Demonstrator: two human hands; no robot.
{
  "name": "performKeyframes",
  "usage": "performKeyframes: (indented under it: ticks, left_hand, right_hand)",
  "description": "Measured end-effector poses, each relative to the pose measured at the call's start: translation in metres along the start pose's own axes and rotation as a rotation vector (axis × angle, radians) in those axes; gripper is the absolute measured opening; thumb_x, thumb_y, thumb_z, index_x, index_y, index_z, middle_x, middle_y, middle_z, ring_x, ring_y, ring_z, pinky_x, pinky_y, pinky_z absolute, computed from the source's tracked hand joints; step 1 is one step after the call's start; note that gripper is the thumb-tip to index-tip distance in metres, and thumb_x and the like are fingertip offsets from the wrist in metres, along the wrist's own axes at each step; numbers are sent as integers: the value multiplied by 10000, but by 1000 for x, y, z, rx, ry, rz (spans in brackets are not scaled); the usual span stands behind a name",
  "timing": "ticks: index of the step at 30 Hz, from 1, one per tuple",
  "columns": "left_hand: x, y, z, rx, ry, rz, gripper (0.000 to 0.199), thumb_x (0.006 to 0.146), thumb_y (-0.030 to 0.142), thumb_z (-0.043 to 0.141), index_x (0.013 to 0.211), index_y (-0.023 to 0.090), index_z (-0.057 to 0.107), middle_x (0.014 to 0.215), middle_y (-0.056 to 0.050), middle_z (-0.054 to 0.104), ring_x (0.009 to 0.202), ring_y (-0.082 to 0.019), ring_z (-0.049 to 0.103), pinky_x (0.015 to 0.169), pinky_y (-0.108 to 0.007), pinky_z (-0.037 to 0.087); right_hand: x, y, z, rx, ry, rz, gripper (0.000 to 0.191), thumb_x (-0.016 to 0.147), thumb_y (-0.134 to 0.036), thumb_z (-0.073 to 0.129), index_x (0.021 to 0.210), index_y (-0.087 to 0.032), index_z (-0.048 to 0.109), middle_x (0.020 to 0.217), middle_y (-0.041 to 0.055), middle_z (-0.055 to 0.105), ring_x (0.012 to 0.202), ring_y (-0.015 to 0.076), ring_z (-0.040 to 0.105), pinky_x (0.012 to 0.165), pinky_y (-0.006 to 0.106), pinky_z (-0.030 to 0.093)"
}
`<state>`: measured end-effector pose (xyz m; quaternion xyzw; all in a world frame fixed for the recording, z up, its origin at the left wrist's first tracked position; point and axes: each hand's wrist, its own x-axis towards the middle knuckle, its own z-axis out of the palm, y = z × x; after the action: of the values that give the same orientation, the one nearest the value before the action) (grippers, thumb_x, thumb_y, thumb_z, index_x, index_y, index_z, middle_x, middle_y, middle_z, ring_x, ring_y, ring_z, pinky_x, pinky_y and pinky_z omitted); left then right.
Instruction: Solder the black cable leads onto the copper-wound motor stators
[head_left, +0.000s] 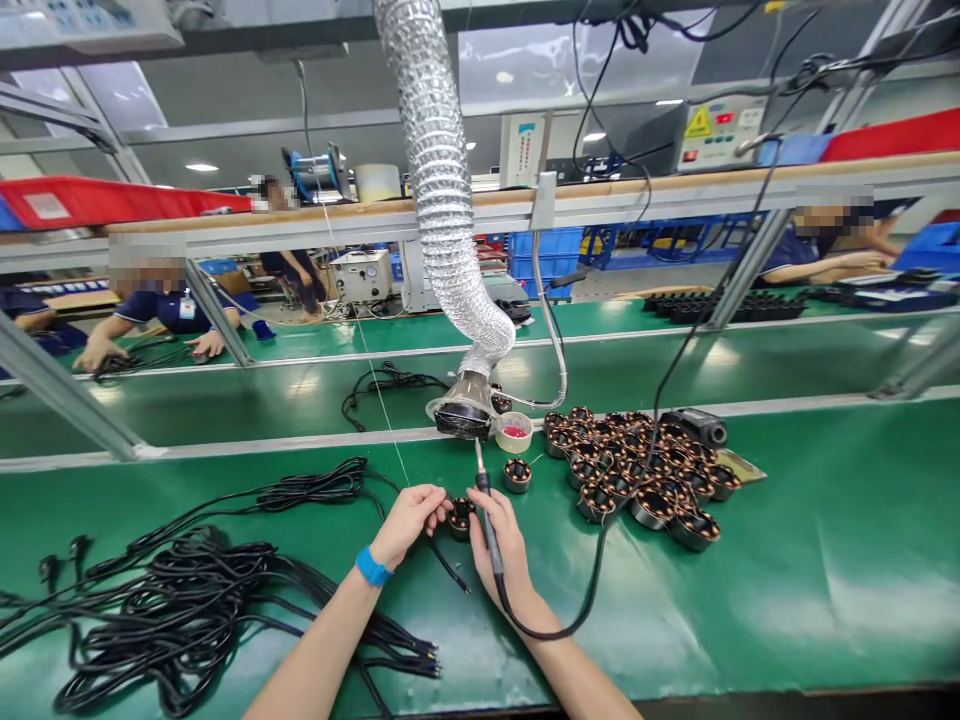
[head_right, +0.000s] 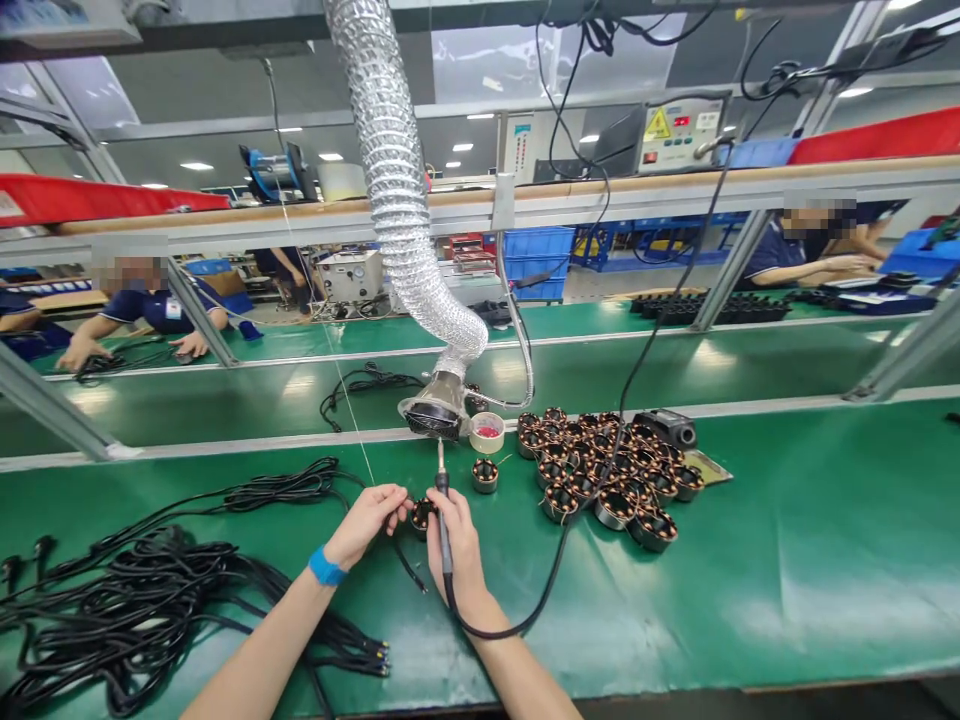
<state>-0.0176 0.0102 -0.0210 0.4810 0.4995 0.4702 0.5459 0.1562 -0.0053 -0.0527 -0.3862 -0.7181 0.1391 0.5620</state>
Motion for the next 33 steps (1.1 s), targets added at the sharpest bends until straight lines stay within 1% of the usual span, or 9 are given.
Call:
performKeyframes:
  ticks: [5,9,16,19,22,24,28,31,33]
  left_hand:
    - [10,-4,-17,-40,166,0,491,715,587,735,728,100,676,579,-13,588,457,-74,474,431,-195,384]
    - [34,1,-33,-55,274,2,457,710,548,747,732,102,648,578,-15,600,477,-84,517,466,-203,436]
    - [80,20,-65,-33,532,15,339,753,406,734,716,80,653,585,-62,631,493,-123,571,506,-265,494]
    - [76,29,-68,-25,684,127,313,815,412,653,781,101,668,712,-90,677,616,-155,623,576,-280,522]
    - [54,35,-55,-23,782,286,380,876,490,552,917,133,676,856,-91,694,733,-165,641,641,-265,523]
    - [34,34,-39,-6,726,357,455,884,563,522,994,150,676,779,-54,669,626,-147,597,577,-253,488]
    - [-5,21,-6,282,384,425,455,925,587,476,996,194,694,531,34,491,449,-121,421,490,-238,336]
    - [-17,5,6,599,171,447,399,964,512,445,856,230,705,629,-10,599,548,-153,529,578,-256,347]
    - [-17,-4,7,761,115,436,372,966,468,457,785,243,692,663,-27,642,611,-183,588,624,-267,350]
  right_hand:
    - [2,3,-12,-72,131,-47,325,949,-110,510,1247,-228,567,1144,103,627,1098,197,637,933,354,559]
    - [5,6,-18,-149,222,-45,306,954,-126,504,1228,-226,597,1105,109,633,1033,210,652,909,386,565]
    - [16,38,-24,-314,191,-176,378,968,-121,457,1296,-251,591,1143,124,672,1053,257,652,900,472,561]
    - [19,49,-24,-385,168,-145,320,973,-128,437,1219,-226,616,1175,139,646,1132,284,601,926,529,544]
    - [21,54,-22,-436,103,-135,308,966,-97,398,1155,-214,612,1193,133,611,1198,282,550,990,562,509]
    - [23,56,-19,-476,79,-137,309,961,-79,379,1134,-211,598,1187,118,596,1178,261,553,1042,573,470]
    - [29,63,-17,-537,78,-128,283,968,-88,363,1092,-200,591,1111,108,593,1065,240,575,1033,559,458]
    - [35,65,-16,-540,71,-126,249,972,-112,380,1052,-195,601,1028,102,595,970,239,576,931,507,497]
    - [37,62,-16,-533,67,-119,221,969,-131,403,1027,-194,606,990,97,591,920,239,572,866,478,502]
